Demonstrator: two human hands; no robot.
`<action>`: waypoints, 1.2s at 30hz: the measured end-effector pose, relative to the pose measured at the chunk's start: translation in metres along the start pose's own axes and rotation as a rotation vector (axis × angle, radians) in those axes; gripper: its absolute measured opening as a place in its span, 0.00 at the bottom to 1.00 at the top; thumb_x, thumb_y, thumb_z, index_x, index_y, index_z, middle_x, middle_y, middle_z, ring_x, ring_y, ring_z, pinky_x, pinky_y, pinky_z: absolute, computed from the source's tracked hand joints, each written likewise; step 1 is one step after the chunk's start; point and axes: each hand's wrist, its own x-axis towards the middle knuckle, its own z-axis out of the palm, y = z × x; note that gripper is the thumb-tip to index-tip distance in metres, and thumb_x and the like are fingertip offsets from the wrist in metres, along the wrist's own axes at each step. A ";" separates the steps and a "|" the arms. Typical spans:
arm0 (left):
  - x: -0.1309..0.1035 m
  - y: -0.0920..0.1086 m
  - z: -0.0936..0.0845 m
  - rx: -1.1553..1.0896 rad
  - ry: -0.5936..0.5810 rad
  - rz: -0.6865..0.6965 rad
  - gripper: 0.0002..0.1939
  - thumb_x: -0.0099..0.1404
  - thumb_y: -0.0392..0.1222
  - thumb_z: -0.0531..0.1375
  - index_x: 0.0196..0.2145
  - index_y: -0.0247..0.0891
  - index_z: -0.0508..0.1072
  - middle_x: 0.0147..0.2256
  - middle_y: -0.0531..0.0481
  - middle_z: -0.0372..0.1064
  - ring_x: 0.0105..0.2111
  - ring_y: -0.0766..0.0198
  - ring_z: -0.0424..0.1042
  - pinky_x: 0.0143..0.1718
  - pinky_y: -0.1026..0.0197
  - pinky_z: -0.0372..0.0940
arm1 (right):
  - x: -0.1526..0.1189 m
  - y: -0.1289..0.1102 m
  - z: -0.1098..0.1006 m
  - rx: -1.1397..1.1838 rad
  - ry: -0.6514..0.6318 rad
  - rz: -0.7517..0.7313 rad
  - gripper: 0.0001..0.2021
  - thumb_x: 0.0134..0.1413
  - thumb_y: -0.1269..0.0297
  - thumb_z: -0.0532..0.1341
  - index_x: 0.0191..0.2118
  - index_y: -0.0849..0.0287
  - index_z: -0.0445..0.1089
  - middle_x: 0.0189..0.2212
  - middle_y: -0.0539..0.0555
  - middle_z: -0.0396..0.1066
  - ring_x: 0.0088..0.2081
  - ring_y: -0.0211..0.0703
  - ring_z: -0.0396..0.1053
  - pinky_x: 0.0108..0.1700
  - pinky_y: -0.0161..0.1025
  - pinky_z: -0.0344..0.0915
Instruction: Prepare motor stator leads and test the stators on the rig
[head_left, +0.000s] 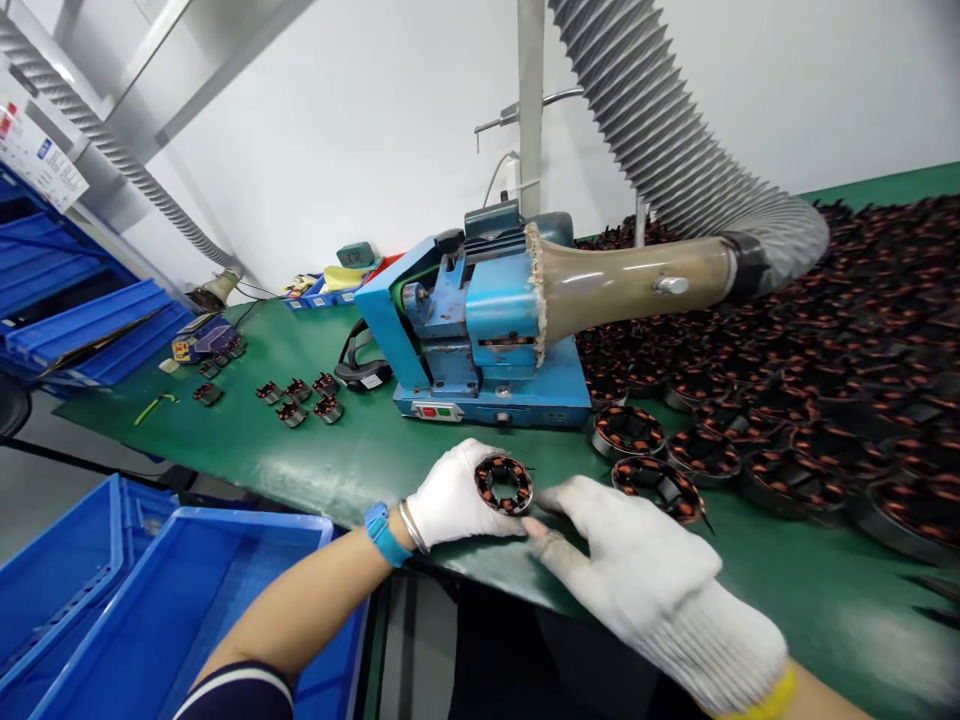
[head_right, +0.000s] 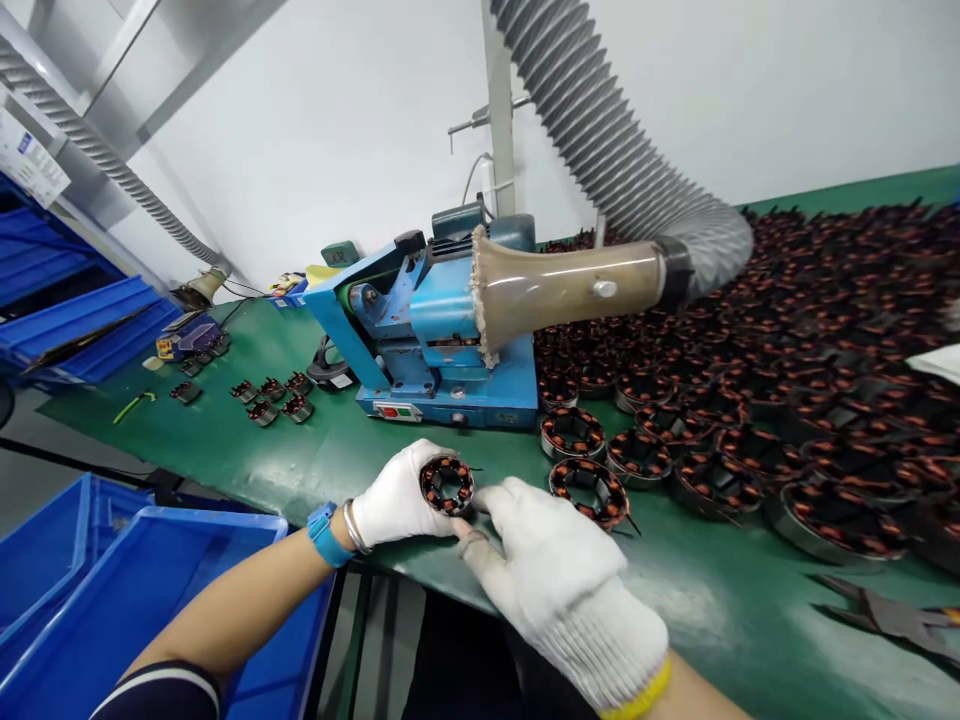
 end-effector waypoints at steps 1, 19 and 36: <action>-0.003 -0.001 0.003 -0.017 0.065 -0.010 0.27 0.43 0.52 0.72 0.40 0.40 0.73 0.39 0.45 0.70 0.40 0.52 0.72 0.45 0.52 0.68 | -0.004 0.001 0.003 -0.054 -0.008 0.025 0.17 0.61 0.50 0.57 0.37 0.59 0.72 0.28 0.56 0.72 0.25 0.44 0.69 0.27 0.38 0.64; -0.003 0.011 0.013 -0.180 0.343 -0.056 0.24 0.45 0.44 0.69 0.38 0.41 0.64 0.39 0.48 0.64 0.38 0.55 0.68 0.43 0.52 0.65 | 0.027 -0.008 0.038 0.438 -0.057 0.529 0.35 0.41 0.52 0.69 0.58 0.55 0.66 0.57 0.61 0.64 0.55 0.61 0.68 0.58 0.56 0.66; 0.068 0.047 -0.009 -0.096 0.519 -0.052 0.22 0.51 0.38 0.65 0.45 0.42 0.68 0.43 0.45 0.70 0.43 0.52 0.73 0.49 0.53 0.69 | 0.111 0.015 0.020 0.820 0.112 0.600 0.32 0.35 0.55 0.71 0.50 0.64 0.72 0.42 0.61 0.77 0.42 0.52 0.75 0.45 0.46 0.73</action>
